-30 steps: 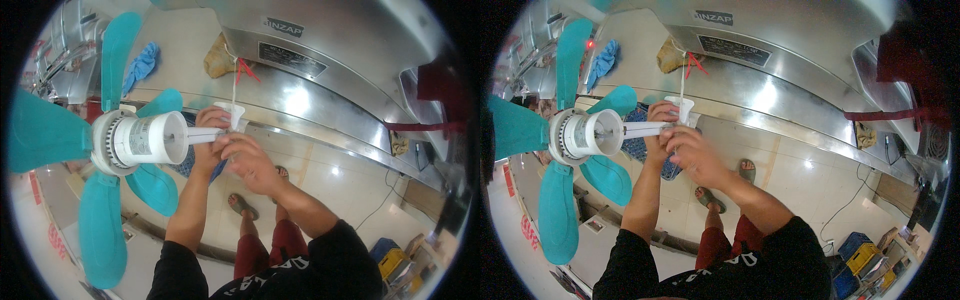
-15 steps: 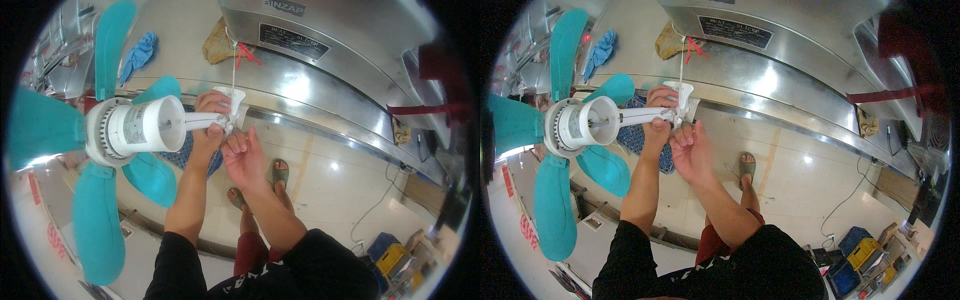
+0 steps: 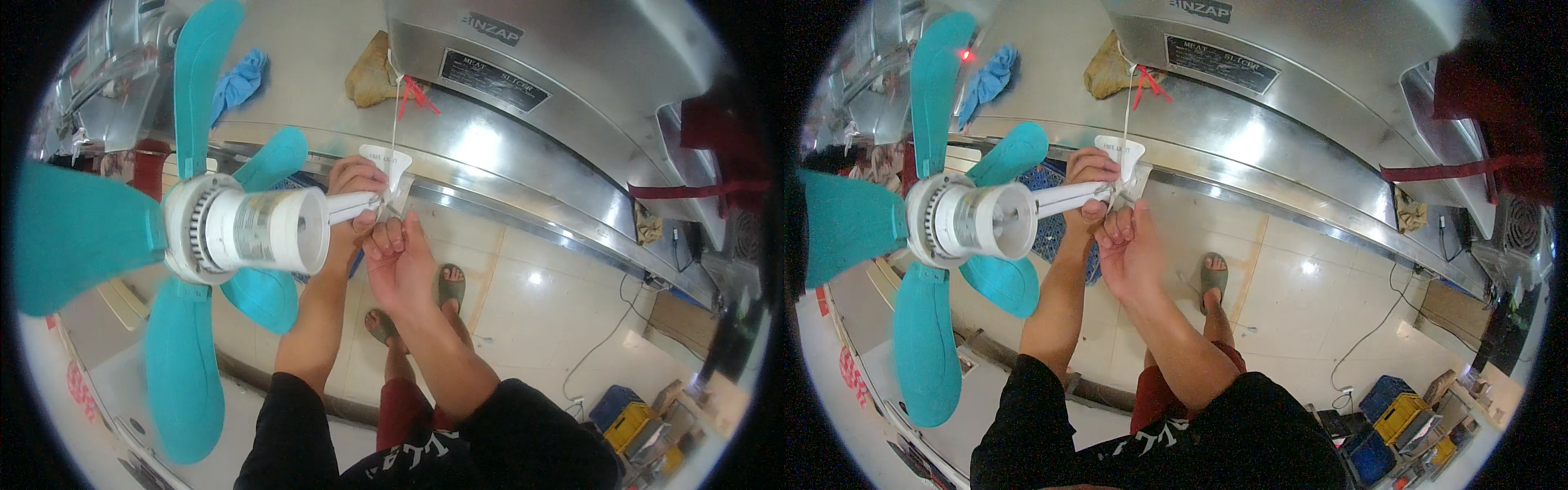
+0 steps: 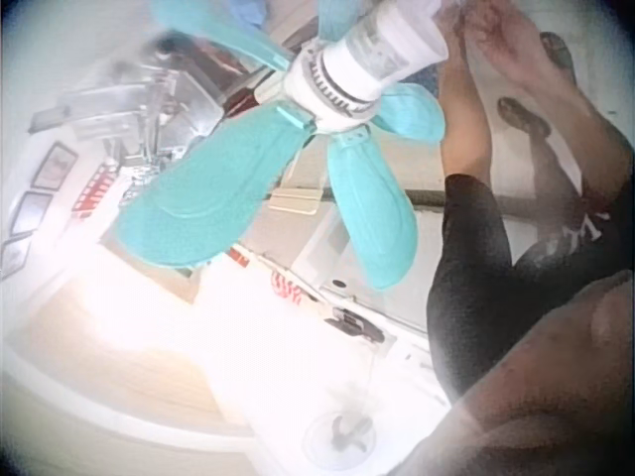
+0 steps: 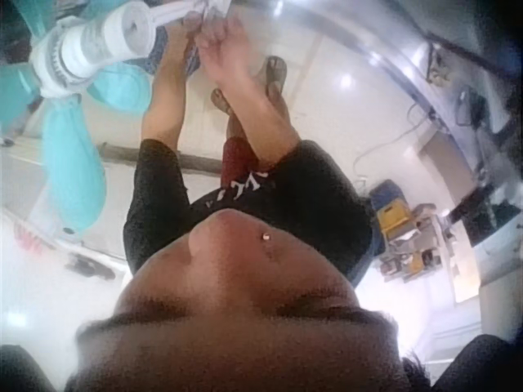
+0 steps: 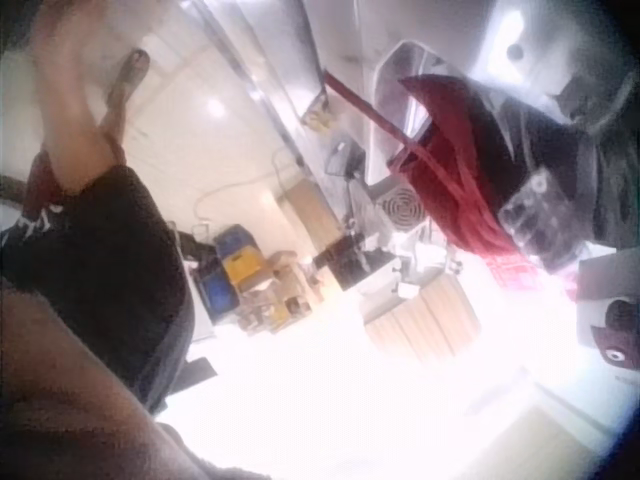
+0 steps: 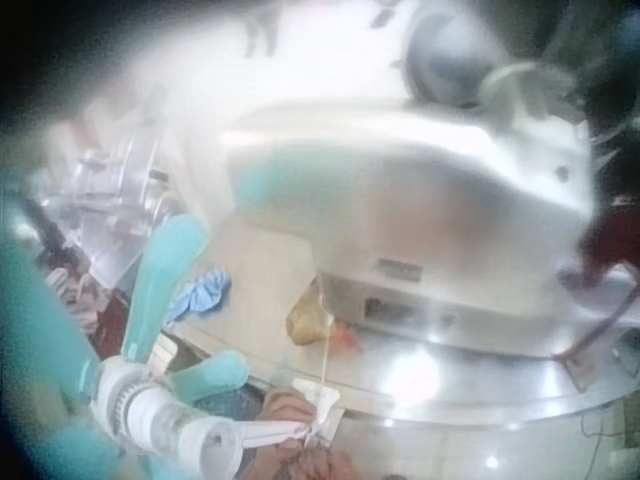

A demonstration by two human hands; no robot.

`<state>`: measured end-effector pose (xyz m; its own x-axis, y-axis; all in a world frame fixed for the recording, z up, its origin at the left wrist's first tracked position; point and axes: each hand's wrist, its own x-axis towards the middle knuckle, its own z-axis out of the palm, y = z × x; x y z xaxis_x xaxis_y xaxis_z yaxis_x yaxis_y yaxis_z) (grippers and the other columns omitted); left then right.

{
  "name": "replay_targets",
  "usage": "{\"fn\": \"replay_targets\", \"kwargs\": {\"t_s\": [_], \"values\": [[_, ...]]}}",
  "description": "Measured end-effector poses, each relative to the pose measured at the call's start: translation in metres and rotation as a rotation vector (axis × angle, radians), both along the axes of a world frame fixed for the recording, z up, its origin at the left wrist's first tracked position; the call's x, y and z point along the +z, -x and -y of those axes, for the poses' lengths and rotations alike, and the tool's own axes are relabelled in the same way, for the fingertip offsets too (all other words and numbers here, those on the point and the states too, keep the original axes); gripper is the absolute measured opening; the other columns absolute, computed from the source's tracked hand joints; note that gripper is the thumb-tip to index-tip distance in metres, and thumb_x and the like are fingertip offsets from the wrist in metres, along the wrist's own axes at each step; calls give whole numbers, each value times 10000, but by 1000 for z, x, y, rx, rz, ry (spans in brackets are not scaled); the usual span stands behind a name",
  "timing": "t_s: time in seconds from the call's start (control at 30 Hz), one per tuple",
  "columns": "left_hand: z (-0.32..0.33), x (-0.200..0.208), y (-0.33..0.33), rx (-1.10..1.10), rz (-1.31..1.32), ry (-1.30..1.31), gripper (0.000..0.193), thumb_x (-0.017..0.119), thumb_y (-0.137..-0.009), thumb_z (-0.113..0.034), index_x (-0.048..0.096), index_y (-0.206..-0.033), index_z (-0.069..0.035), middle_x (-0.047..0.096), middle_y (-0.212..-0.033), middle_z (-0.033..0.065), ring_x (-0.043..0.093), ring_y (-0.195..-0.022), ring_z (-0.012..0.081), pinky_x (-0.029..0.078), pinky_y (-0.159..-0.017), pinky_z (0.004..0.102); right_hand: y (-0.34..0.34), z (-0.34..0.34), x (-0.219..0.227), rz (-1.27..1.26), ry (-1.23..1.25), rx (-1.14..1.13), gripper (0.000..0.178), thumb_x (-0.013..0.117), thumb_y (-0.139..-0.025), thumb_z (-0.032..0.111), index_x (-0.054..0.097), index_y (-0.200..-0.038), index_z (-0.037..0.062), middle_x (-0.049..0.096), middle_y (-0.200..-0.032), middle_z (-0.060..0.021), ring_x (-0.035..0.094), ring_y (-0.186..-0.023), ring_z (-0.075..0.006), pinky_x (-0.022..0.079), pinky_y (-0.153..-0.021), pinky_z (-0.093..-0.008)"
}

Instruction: The person secures a small electric fan to a meat slicer by looping white string and a rubber band around the fan base and the slicer frame.

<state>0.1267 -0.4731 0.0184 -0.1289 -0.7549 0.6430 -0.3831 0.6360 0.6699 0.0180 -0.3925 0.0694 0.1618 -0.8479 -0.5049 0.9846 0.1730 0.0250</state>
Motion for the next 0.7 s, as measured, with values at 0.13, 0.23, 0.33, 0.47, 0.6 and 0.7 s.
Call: {"fn": "replay_targets", "kwargs": {"t_s": [0.13, 0.23, 0.33, 0.47, 0.6, 0.7], "values": [[-5, -8, 0, 48, 4, 64, 754, 361, -924, -723, 651, -828, -33, 671, -903, 98, 593, -944, 326, 466, -871, 439, -3, -2, -10, 34, 15, -25, 348, 408, -1068, 300, 405, -770, 120, 335, -640, 17, 368, -618, -117, 352, -578, -279], [-6, -15, 3, 101, -22, 110, 750, 359, -926, -722, 649, -851, -35, 670, -895, 95, 595, -936, 320, 468, -859, 441, -2, -2, -23, 106, -22, -22, 362, 415, -1066, 302, 403, -754, 121, 339, -639, 14, 363, -611, -122, 359, -578, -281], [-8, -13, 2, 106, -6, 96, 739, 364, -929, -717, 641, -865, -34, 660, -897, 94, 589, -951, 313, 459, -876, 435, 2, -2, -24, 110, 3, -13, 375, 439, -1057, 299, 417, -729, 119, 384, -650, 14, 399, -622, -122, 371, -585, -285], [-13, 5, 3, 112, 1, -16, 685, 422, -931, -683, 625, -963, -29, 630, -1004, 128, 567, -1006, 313, 439, -917, 426, 12, -2, -9, 10, 14, 6, 359, 489, -1030, 302, 458, -719, 125, 503, -716, -4, 520, -754, -145, 430, -680, -317], [-26, 10, 9, 196, -170, -126, 586, 580, -898, -573, 599, -1086, -18, 570, -1171, 160, 546, -1073, 301, 422, -958, 417, 19, -3, -3, -150, -8, 47, 329, 519, -1007, 308, 483, -732, 131, 568, -779, -26, 572, -897, -191, 456, -789, -363], [-34, 15, 16, 234, -216, -215, 554, 644, -874, -520, 596, -1094, -14, 562, -1199, 163, 536, -1113, 299, 416, -978, 418, 24, -7, -11, -236, -32, 85, 312, 525, -1000, 322, 496, -756, 129, 583, -831, -33, 569, -942, -210, 448, -831, -366]]}}
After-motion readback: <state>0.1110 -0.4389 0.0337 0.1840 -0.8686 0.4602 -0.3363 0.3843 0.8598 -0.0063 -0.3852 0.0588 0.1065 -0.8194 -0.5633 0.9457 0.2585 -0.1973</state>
